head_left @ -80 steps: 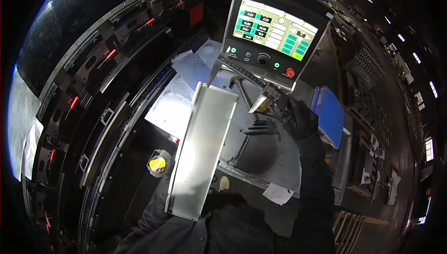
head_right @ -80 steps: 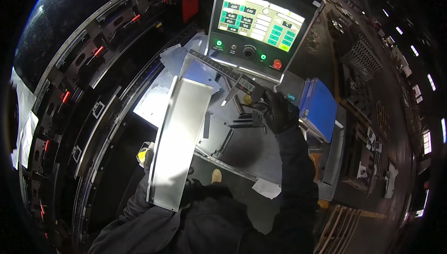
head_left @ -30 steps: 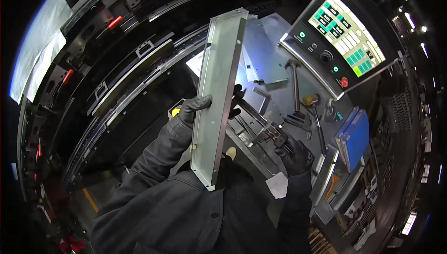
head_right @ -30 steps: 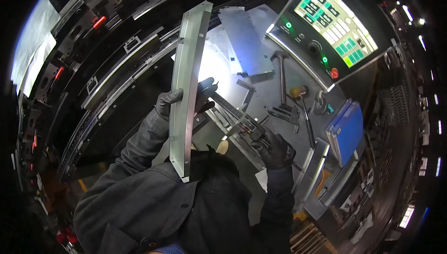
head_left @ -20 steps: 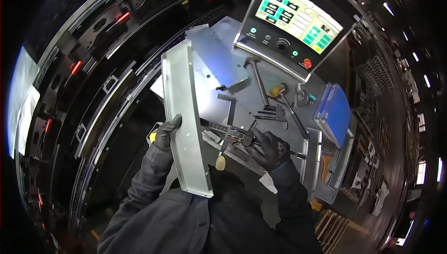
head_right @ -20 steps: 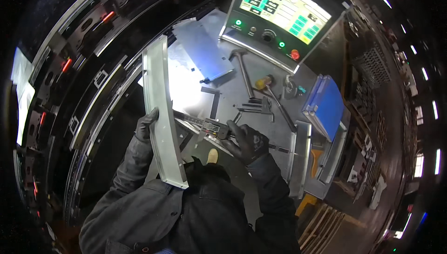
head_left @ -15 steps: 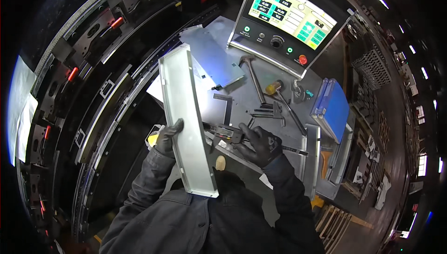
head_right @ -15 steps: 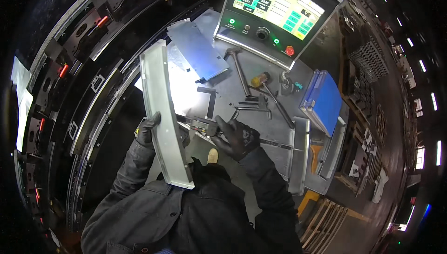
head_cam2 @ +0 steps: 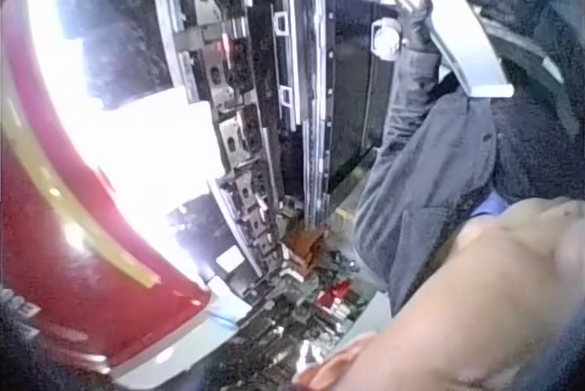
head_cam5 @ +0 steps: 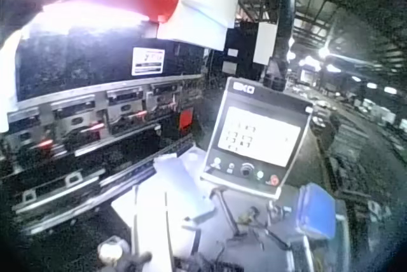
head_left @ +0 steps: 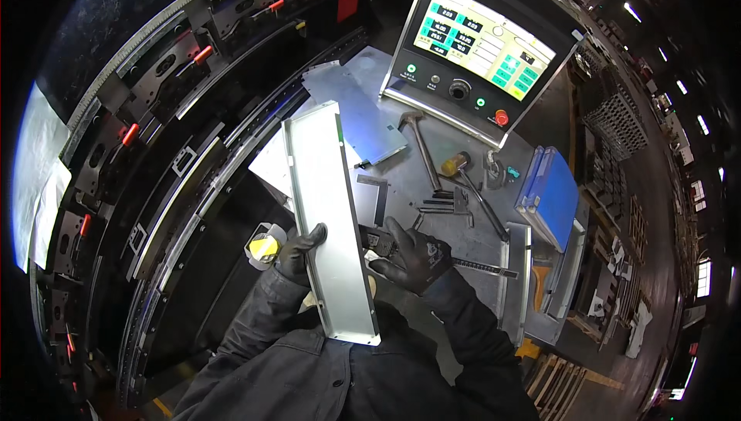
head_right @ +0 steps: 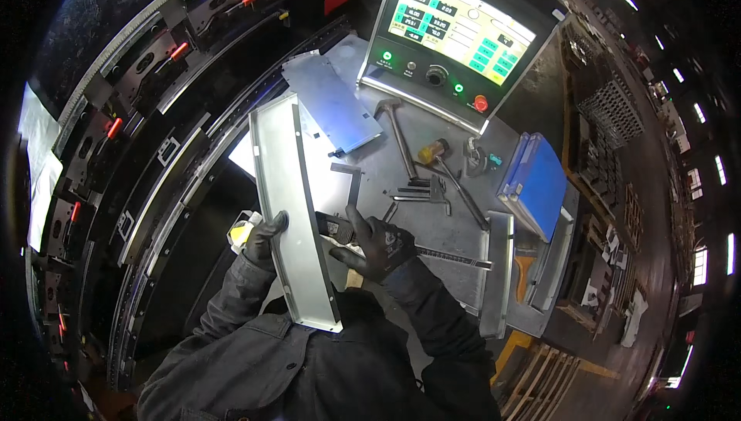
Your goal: Measure and bend metal components using a press brake machine.
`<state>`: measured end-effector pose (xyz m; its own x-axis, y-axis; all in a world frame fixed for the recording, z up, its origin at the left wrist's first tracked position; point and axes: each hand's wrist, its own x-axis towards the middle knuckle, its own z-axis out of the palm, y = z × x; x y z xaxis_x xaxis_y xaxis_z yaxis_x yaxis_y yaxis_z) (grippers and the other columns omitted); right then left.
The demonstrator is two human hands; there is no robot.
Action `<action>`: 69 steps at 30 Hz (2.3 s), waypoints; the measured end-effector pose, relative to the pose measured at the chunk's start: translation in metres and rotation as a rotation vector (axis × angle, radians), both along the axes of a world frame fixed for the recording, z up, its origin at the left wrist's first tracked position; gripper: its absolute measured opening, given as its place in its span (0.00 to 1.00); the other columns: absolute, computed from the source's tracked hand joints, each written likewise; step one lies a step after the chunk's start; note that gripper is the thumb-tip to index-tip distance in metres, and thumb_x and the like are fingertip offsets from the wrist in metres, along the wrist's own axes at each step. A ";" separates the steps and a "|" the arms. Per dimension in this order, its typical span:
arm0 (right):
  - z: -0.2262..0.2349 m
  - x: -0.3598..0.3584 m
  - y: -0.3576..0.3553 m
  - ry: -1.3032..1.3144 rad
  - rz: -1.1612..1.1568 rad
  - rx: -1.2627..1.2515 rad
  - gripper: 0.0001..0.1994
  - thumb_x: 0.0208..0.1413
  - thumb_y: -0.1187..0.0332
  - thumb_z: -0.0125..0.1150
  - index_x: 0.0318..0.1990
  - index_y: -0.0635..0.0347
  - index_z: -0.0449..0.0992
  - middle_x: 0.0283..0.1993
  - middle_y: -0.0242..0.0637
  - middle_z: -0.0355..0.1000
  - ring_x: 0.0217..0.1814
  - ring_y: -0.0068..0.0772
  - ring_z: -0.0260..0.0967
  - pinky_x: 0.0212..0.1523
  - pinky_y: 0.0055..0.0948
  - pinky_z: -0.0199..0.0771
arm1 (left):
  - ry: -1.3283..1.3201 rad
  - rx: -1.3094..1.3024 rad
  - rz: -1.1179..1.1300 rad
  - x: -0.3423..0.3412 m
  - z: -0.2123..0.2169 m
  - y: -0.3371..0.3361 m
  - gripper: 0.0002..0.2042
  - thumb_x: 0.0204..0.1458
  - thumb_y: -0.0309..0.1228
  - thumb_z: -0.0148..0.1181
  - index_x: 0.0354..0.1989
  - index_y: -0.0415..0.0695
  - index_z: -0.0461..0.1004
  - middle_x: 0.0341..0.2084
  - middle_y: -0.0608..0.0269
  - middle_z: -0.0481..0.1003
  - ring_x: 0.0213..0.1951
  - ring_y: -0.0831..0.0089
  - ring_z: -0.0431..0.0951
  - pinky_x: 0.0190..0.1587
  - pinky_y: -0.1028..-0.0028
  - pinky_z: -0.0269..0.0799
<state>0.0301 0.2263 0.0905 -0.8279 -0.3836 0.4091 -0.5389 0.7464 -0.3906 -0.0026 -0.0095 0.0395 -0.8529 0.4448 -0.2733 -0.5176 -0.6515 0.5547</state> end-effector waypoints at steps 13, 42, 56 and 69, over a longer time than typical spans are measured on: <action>-0.012 -0.004 0.015 -0.128 -0.050 0.191 0.25 0.45 0.55 0.61 0.50 0.56 0.66 0.32 0.44 0.69 0.23 0.42 0.67 0.20 0.35 0.65 | 0.025 -0.218 -0.023 -0.010 -0.018 -0.022 0.23 0.46 0.36 0.59 0.43 0.28 0.64 0.33 0.47 0.73 0.28 0.63 0.76 0.36 0.73 0.75; 0.125 -0.089 0.051 0.413 -0.030 0.122 0.22 0.47 0.67 0.61 0.50 0.65 0.66 0.36 0.43 0.69 0.27 0.39 0.67 0.26 0.32 0.67 | 0.173 -0.370 -0.194 -0.012 -0.012 -0.009 0.26 0.46 0.41 0.61 0.48 0.39 0.61 0.29 0.58 0.70 0.23 0.72 0.71 0.25 0.80 0.68; 0.132 -0.102 0.056 0.426 -0.042 0.274 0.26 0.48 0.71 0.60 0.56 0.64 0.59 0.48 0.47 0.66 0.41 0.40 0.70 0.38 0.32 0.71 | 0.027 0.026 -0.317 -0.011 -0.002 0.000 0.19 0.49 0.41 0.59 0.43 0.42 0.65 0.24 0.64 0.69 0.18 0.77 0.67 0.18 0.80 0.63; 0.129 -0.100 0.056 0.448 -0.076 0.380 0.25 0.51 0.70 0.58 0.57 0.63 0.60 0.43 0.45 0.67 0.33 0.38 0.70 0.27 0.31 0.71 | 0.144 -0.007 -0.377 -0.004 0.037 0.009 0.15 0.50 0.41 0.57 0.38 0.45 0.66 0.19 0.67 0.68 0.14 0.80 0.64 0.13 0.82 0.59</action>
